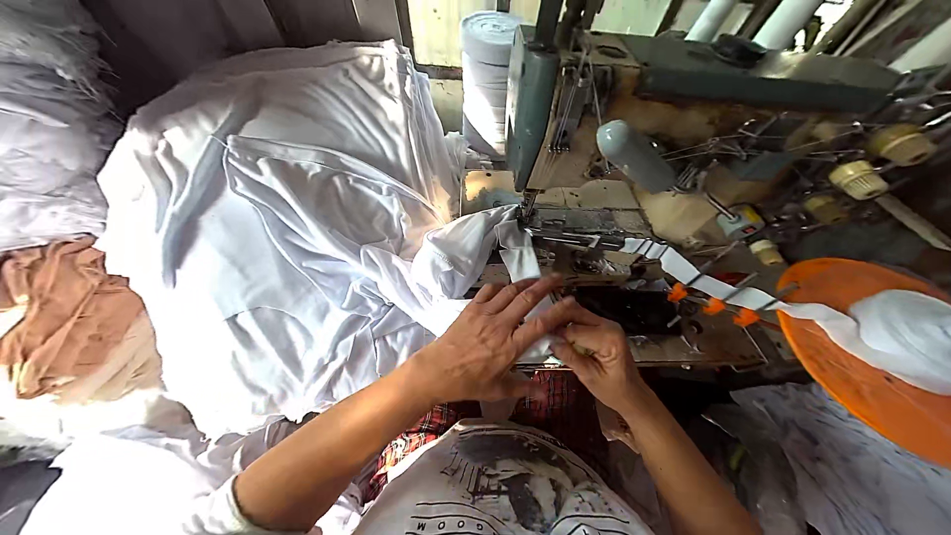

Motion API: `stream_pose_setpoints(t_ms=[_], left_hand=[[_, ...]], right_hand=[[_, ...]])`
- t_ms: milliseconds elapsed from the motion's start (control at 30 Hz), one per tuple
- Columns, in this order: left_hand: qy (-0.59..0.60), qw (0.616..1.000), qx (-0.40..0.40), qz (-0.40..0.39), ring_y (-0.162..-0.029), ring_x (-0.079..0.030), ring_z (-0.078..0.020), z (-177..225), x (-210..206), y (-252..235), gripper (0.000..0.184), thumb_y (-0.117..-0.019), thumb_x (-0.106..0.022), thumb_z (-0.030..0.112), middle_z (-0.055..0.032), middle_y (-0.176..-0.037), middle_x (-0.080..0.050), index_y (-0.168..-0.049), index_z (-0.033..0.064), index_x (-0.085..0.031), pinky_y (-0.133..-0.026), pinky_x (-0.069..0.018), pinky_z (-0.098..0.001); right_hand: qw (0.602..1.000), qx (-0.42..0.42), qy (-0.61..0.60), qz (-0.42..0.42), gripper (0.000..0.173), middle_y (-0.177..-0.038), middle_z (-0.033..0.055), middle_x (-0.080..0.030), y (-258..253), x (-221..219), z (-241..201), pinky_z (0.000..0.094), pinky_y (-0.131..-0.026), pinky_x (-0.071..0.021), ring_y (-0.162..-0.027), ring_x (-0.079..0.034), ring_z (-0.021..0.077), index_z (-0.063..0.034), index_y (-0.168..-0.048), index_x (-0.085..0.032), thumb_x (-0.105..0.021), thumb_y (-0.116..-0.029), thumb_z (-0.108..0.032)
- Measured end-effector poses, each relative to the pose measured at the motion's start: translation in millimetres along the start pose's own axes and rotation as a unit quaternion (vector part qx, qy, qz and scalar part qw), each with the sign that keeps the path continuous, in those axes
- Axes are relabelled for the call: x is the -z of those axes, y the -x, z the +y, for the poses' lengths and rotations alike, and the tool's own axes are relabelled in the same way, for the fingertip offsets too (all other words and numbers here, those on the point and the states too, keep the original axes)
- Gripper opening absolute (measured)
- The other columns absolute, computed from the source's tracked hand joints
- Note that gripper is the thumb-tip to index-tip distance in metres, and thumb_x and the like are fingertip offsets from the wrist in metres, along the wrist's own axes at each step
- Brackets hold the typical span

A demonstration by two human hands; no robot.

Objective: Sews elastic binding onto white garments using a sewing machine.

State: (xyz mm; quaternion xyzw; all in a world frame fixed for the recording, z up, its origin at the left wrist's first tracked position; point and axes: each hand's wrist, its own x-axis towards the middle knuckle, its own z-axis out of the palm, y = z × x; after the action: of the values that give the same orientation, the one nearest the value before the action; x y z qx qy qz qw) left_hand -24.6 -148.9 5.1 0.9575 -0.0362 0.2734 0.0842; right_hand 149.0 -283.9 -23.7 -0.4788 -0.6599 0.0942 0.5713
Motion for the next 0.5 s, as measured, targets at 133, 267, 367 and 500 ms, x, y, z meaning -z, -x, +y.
stream_pose_setpoints(t_ms=[133, 267, 367, 500], left_hand=[[-0.096, 0.994, 0.047, 0.013, -0.130, -0.059, -0.0404, -49.4, -17.1, -15.6, 0.056, -0.0783, -0.071, 0.003, -0.0259, -0.140, -0.060, -0.133, -0.0036, -0.062, -0.103, -0.0471, -0.0577], [-0.090, 0.995, 0.029, -0.023, -0.118, -0.066, -0.0343, -70.0, 6.3, -21.6, 0.045, -0.0736, -0.072, 0.015, -0.0181, -0.126, -0.069, -0.115, -0.0005, -0.073, -0.095, -0.0542, -0.0513], [-0.100, 0.994, 0.024, -0.023, -0.122, -0.062, -0.0372, -71.6, 0.3, -15.5, 0.059, -0.0719, -0.074, 0.021, -0.0190, -0.130, -0.066, -0.127, 0.0013, -0.068, -0.096, -0.0509, -0.0529], [-0.119, 0.991, 0.061, -0.024, -0.125, -0.057, -0.0381, -67.5, -10.7, -13.6, 0.069, -0.0694, -0.074, 0.028, -0.0181, -0.136, -0.061, -0.135, 0.0069, -0.066, -0.097, -0.0475, -0.0549]], right_hand=[[0.993, -0.010, -0.073, 0.095, 0.030, -0.093, 0.0011, -0.071, -8.1, -8.2, -5.9, 0.0288, -0.103, -0.0498, -0.111, -0.064, 0.0092, -0.0061, -0.075, -0.066, -0.061, -0.1018, -0.018], [0.985, -0.039, -0.107, 0.130, 0.029, -0.112, 0.0083, -0.072, 4.4, -26.8, 4.3, 0.0295, -0.102, -0.0521, -0.119, -0.063, 0.0123, -0.0052, -0.071, -0.064, -0.068, -0.0970, -0.018], [0.985, -0.056, -0.103, 0.125, 0.029, -0.115, 0.0096, -0.072, 21.2, -40.1, 10.8, 0.0299, -0.101, -0.0527, -0.120, -0.063, 0.0135, -0.0052, -0.071, -0.063, -0.072, -0.0948, -0.020], [0.992, -0.053, -0.055, 0.097, 0.028, -0.087, 0.0103, -0.067, 39.3, -47.7, 8.5, 0.0174, -0.078, -0.0545, -0.087, -0.065, 0.0068, 0.0014, -0.075, -0.062, -0.072, -0.0948, -0.016]])
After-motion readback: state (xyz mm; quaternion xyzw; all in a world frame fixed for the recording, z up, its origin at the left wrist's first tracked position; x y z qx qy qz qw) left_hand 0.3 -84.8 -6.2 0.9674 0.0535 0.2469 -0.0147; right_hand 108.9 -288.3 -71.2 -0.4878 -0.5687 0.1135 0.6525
